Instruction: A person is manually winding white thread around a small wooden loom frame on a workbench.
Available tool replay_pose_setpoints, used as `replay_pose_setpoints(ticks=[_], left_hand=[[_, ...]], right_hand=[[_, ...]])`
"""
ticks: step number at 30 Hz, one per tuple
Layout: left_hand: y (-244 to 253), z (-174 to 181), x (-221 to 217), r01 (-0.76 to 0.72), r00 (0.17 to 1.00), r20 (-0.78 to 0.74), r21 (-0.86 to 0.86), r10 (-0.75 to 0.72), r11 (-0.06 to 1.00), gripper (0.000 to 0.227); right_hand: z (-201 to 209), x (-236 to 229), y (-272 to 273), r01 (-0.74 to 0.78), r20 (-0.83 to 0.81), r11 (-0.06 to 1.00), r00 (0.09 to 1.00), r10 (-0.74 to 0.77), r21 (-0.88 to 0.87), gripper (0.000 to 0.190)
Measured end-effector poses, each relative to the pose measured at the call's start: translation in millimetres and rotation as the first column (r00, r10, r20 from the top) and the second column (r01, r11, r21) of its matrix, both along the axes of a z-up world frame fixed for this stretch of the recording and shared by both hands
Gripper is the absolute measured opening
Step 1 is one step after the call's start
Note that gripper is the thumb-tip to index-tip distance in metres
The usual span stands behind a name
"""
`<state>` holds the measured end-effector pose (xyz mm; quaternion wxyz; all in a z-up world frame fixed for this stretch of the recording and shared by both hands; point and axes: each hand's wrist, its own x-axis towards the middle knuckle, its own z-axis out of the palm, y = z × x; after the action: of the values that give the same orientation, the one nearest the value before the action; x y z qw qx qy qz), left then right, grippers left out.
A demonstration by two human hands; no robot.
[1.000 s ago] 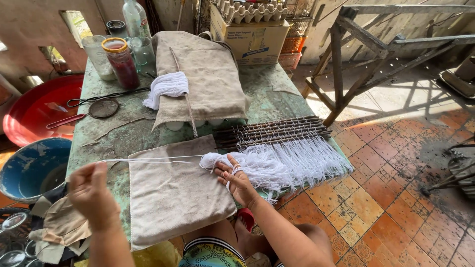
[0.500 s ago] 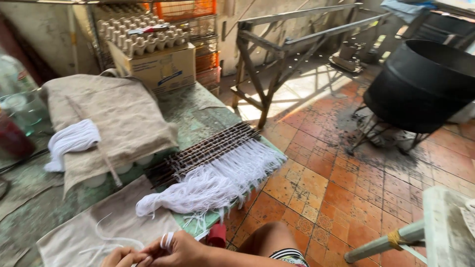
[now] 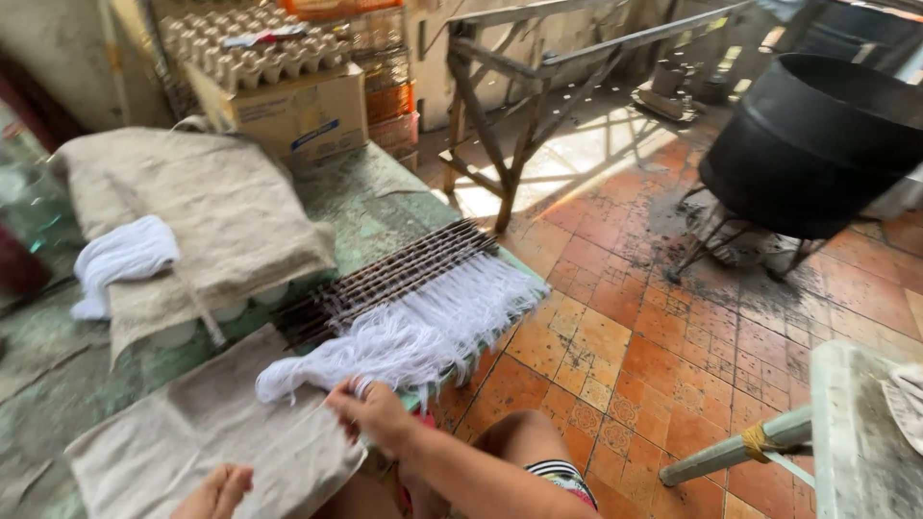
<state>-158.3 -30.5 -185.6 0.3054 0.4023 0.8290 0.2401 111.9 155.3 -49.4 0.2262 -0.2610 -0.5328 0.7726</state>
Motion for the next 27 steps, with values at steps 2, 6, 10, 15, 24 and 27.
replay_pose_setpoints(ticks=[2, 6, 10, 15, 24, 27], left_hand=[[1, 44, -3, -0.082, 0.995, 0.049, -0.075, 0.086, 0.994, 0.044], [-32, 139, 11, -0.267, 0.961, -0.133, -0.237, 0.241, 0.934, 0.048], [-54, 154, 1, -0.436, 0.888, -0.262, -0.225, 0.377, 0.871, 0.037], [-54, 103, 0, -0.35, 0.827, -0.415, 0.148, 0.379, 0.925, 0.018], [3, 84, 11, -0.093, 0.735, -0.645, 0.206, 0.207, 0.974, 0.011], [6, 87, 10, -0.088, 0.776, -0.603, 0.187, 0.185, 0.978, 0.009]], right_hand=[[-9, 3, 11, -0.011, 0.087, 0.998, 0.996, 0.016, -0.06, 0.014], [-21, 6, 29, 0.155, 0.186, 0.973, 0.975, -0.123, -0.169, 0.013], [-23, 5, 39, 0.188, 0.164, 0.94, 0.976, -0.145, -0.285, 0.011], [-65, 4, 53, 0.192, 0.163, 0.958, 0.974, -0.159, -0.213, 0.013], [-62, 8, 56, 0.148, 0.115, 0.955, 0.986, -0.122, -0.256, 0.015], [-60, 10, 55, 0.147, 0.111, 0.955, 0.986, -0.122, -0.257, 0.015]])
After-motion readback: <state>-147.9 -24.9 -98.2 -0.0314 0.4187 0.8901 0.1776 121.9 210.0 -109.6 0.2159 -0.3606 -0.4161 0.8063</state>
